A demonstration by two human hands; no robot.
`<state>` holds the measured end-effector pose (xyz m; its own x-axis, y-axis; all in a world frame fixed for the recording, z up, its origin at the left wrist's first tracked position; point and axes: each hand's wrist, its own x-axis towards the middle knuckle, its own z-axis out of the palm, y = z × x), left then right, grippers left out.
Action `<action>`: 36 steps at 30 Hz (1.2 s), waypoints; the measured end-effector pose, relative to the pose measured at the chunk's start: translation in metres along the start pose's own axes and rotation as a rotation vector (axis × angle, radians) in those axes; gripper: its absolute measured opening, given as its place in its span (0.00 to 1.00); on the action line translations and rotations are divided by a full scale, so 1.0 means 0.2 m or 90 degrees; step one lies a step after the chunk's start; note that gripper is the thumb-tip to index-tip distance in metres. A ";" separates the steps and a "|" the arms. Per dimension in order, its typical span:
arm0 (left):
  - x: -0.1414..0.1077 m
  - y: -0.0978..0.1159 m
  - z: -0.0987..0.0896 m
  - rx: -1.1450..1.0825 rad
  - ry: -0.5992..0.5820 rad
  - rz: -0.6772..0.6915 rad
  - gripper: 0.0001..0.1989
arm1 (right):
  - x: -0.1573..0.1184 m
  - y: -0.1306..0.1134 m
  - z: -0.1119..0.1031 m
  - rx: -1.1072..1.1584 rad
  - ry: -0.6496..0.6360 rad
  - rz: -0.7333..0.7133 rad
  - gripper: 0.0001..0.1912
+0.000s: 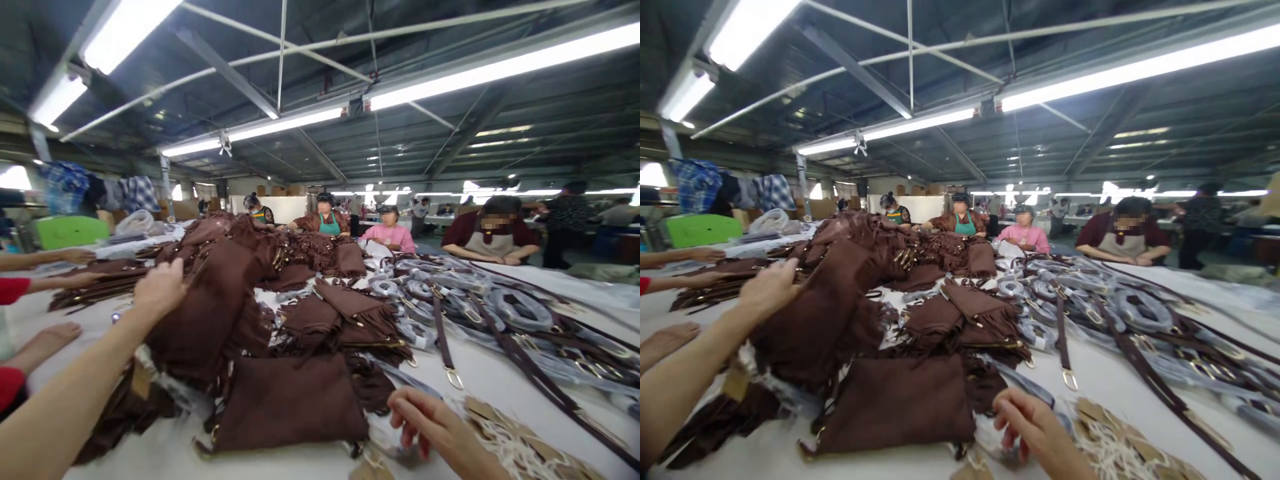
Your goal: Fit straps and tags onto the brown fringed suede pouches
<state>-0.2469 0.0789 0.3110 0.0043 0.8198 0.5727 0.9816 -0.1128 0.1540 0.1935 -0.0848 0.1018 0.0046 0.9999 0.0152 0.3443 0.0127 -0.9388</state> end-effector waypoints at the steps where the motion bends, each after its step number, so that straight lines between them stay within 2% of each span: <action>1: -0.01 -0.03 0.00 0.028 0.041 -0.018 0.21 | 0.00 -0.01 0.01 -0.044 0.009 -0.007 0.25; 2: -0.05 -0.05 0.03 0.047 0.068 -0.013 0.23 | 0.00 -0.02 0.02 -0.084 0.014 -0.015 0.23; 4: -0.21 0.00 0.15 0.044 0.054 0.079 0.23 | -0.01 -0.03 0.04 -0.163 0.007 -0.033 0.19; 7: -0.57 0.19 0.42 -0.038 -0.107 0.340 0.19 | -0.03 -0.06 0.08 -0.303 0.013 -0.081 0.16; 9: -0.82 0.34 0.58 -0.056 -0.207 0.447 0.19 | -0.05 -0.09 0.10 -0.383 0.026 -0.103 0.15; 11: -0.99 0.47 0.68 -0.039 -0.287 0.468 0.26 | -0.06 -0.11 0.11 -0.418 0.030 -0.098 0.15; 13: -1.07 0.54 0.73 -0.008 -0.330 0.456 0.22 | -0.07 -0.13 0.12 -0.419 0.023 -0.079 0.14; 16: -1.03 0.56 0.72 -0.009 -0.350 0.431 0.12 | -0.08 -0.15 0.12 -0.409 0.014 -0.072 0.14; 19: -0.93 0.52 0.64 -0.057 -0.343 0.395 0.08 | -0.09 -0.16 0.13 -0.417 0.023 -0.142 0.13; 22: -0.87 0.49 0.55 -0.092 -0.342 0.370 0.08 | -0.08 -0.15 0.14 -0.426 0.042 -0.244 0.24; 23: -0.86 0.49 0.52 -0.096 -0.349 0.368 0.08 | -0.08 -0.15 0.15 -0.425 0.044 -0.273 0.24; 26: -0.86 0.50 0.47 -0.094 -0.338 0.358 0.09 | -0.09 -0.16 0.18 -0.404 0.027 -0.306 0.14; 28: -0.87 0.52 0.44 -0.097 -0.272 0.347 0.08 | -0.10 -0.18 0.20 -0.393 0.012 -0.294 0.11; 32: -0.96 0.61 0.40 -0.171 -0.080 0.316 0.09 | -0.12 -0.22 0.27 -0.414 0.019 -0.301 0.09; 34: -1.04 0.69 0.39 -0.245 -0.074 0.308 0.07 | -0.12 -0.23 0.30 -0.431 0.037 -0.322 0.07; 36: -1.13 0.78 0.39 -0.270 -0.114 0.308 0.03 | -0.12 -0.23 0.33 -0.450 0.056 -0.342 0.06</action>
<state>-0.0794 -0.0795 0.1435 0.4927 0.6975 0.5204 0.7008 -0.6725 0.2380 0.1153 -0.1093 0.1215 -0.2619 0.8560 0.4458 0.8194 0.4413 -0.3659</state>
